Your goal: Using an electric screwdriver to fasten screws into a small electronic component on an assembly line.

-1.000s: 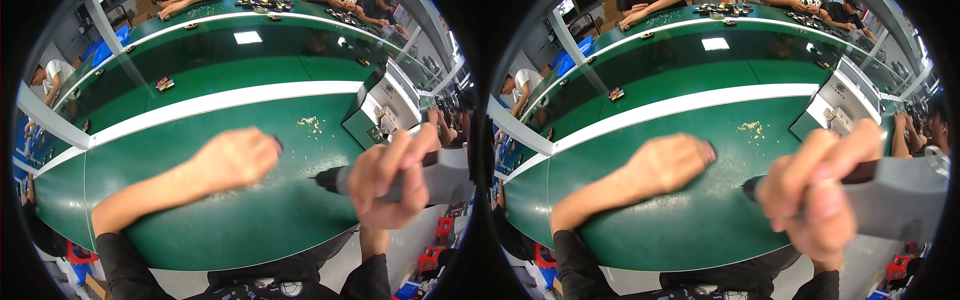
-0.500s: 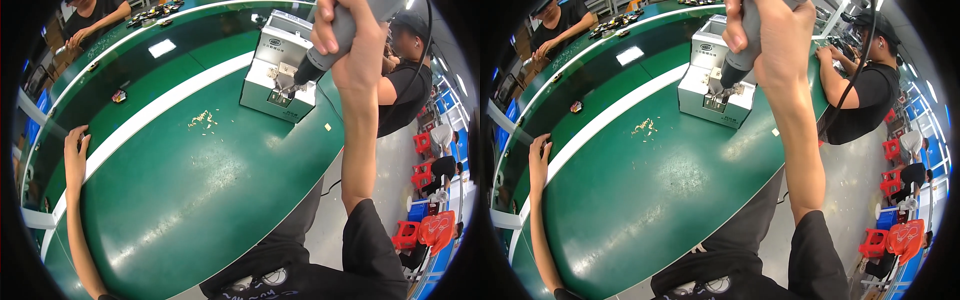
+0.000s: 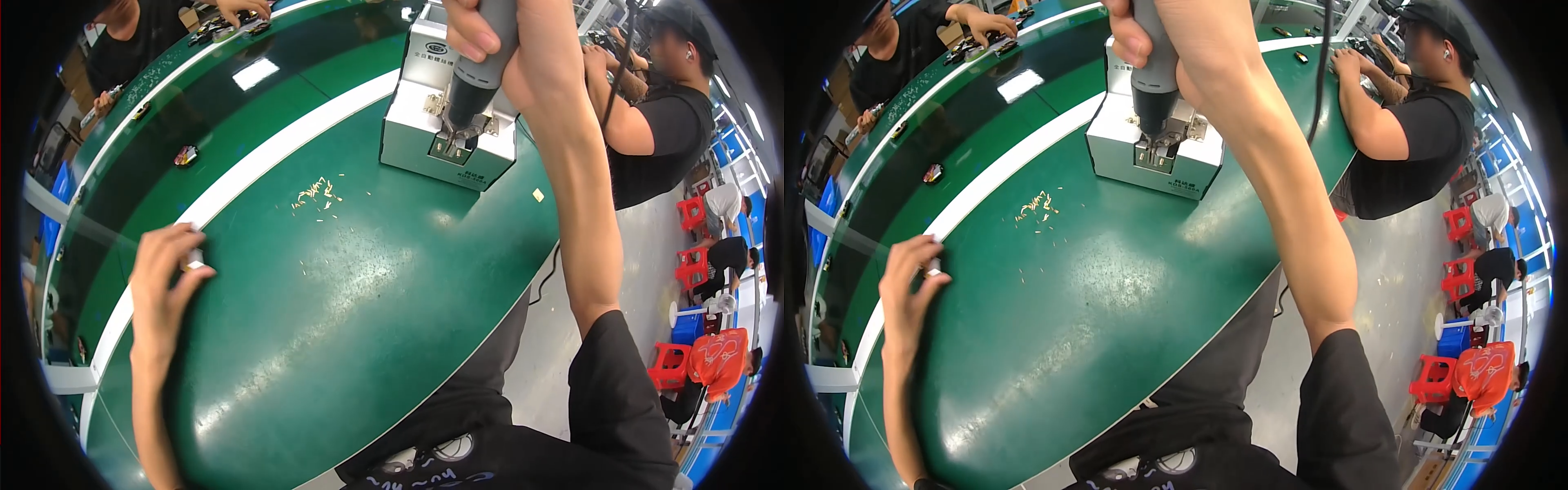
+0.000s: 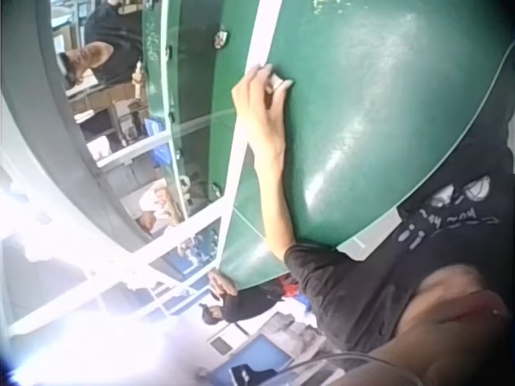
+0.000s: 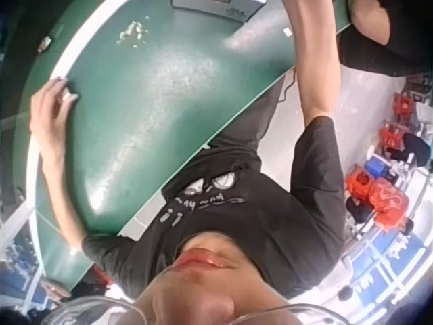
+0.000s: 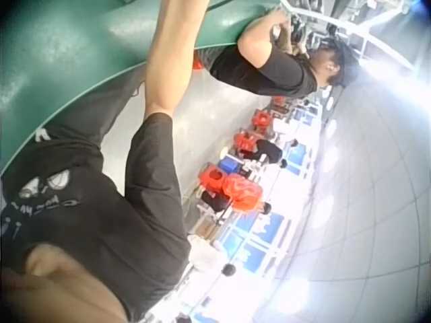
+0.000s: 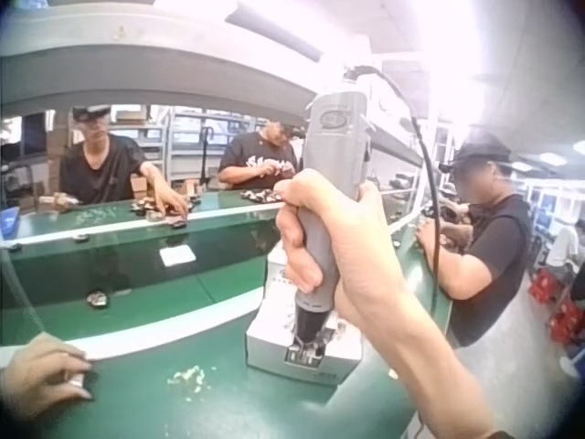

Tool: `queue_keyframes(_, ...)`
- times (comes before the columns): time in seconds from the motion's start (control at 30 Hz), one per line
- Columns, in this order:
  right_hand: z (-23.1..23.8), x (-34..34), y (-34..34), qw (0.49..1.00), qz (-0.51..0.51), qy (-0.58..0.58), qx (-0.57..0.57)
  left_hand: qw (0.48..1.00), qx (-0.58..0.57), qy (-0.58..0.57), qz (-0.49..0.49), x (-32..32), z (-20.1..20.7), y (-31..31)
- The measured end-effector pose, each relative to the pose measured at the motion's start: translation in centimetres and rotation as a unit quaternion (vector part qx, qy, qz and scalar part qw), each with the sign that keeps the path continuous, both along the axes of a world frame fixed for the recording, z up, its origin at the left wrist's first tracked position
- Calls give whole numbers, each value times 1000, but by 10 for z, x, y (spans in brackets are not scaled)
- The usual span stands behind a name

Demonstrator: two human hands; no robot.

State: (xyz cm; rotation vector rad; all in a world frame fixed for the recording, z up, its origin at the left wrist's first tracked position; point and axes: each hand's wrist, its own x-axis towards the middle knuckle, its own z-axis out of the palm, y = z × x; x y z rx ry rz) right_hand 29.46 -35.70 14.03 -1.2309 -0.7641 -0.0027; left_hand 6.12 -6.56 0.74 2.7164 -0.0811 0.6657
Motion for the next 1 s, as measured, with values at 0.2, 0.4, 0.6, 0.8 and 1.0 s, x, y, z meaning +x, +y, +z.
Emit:
queue_keyframes(0.2,-3,-24,-3,993,66,80,49,987,-54,83,-130,-15,6,-74)
queue_keyframes(0.4,-14,-25,-11,982,143,88,92,983,-83,84,-140,-25,11,-84)
queue_keyframes(0.6,-15,-54,4,973,136,64,177,976,-63,65,-198,-23,11,-92)
queue_keyframes(0.8,13,-2,-17,858,-217,-384,262,974,51,12,-220,-19,10,-104)
queue_keyframes(1.0,31,46,-33,945,-182,-178,204,977,46,-7,-208,-20,7,-104)
